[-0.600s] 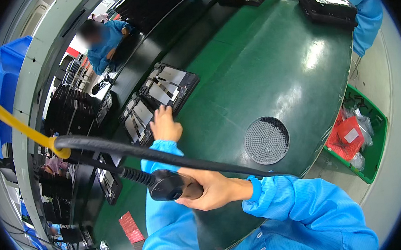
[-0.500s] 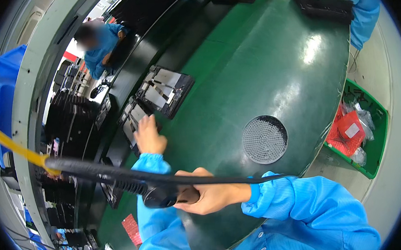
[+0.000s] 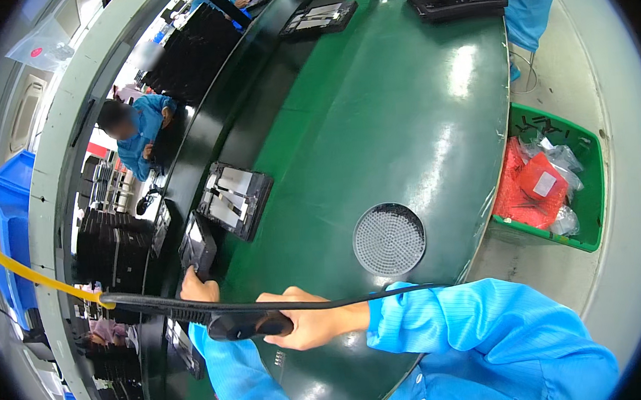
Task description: Installing small components and securing them with a power screwdriver on electronic screens.
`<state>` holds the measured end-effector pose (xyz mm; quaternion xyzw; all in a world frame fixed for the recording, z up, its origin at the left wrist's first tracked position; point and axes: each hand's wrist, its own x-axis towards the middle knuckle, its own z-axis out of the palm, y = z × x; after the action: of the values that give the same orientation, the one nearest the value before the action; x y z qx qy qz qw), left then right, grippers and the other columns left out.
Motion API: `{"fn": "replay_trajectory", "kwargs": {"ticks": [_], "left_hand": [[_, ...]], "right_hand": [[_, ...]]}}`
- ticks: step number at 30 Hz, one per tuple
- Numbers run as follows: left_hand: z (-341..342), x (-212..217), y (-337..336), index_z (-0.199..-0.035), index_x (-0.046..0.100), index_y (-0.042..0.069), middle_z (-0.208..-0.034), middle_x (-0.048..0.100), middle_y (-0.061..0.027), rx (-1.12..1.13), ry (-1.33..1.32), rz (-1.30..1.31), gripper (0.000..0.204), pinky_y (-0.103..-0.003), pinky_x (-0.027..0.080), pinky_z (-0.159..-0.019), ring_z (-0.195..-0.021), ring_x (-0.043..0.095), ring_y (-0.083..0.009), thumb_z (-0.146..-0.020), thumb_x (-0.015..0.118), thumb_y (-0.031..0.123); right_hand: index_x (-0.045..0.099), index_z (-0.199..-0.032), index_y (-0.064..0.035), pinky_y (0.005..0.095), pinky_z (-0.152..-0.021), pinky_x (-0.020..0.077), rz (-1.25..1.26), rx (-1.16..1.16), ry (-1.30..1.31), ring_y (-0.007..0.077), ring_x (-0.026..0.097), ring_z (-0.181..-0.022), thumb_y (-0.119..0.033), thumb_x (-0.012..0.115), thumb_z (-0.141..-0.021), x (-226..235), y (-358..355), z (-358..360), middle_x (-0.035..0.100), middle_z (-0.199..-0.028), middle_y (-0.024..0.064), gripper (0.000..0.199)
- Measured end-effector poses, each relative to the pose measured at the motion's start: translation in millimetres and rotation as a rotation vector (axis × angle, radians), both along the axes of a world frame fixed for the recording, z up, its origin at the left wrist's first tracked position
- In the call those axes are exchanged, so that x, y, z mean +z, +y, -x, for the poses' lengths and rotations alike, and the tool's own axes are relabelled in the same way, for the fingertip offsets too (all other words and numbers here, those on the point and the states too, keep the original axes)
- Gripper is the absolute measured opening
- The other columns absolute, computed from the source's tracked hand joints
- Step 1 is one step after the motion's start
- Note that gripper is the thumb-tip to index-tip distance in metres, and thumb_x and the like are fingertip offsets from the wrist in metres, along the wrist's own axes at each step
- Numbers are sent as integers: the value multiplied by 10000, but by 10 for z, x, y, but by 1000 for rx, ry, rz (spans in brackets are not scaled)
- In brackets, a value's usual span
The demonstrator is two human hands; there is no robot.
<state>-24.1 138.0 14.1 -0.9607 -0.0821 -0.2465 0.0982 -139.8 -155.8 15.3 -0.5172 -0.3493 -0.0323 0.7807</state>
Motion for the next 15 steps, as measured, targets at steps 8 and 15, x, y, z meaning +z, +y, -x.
{"fn": "replay_trajectory", "kwargs": {"ticks": [8, 15], "left_hand": [[1045, 233, -549, -1008, 653, 21, -961, 672, -154, -429, -231, 116, 401, -388, 485, -834, -880, 636, -345, -608, 677, 45], [2138, 132, -1215, -999, 648, 3, -964, 672, -154, -557, -237, 66, 514, -451, 484, -820, -963, 645, -353, -492, 707, 62]], "right_hand": [[529, -988, -3, 299, -588, 498, 87, -408, 58, 151, 611, -643, -79, 727, -752, -137, -64, -318, 605, -711, 27, 317], [577, -940, -3, 296, -572, 489, 70, -557, 163, 96, 577, -670, -49, 743, -705, 162, -417, -376, 620, -719, 37, 291]]}}
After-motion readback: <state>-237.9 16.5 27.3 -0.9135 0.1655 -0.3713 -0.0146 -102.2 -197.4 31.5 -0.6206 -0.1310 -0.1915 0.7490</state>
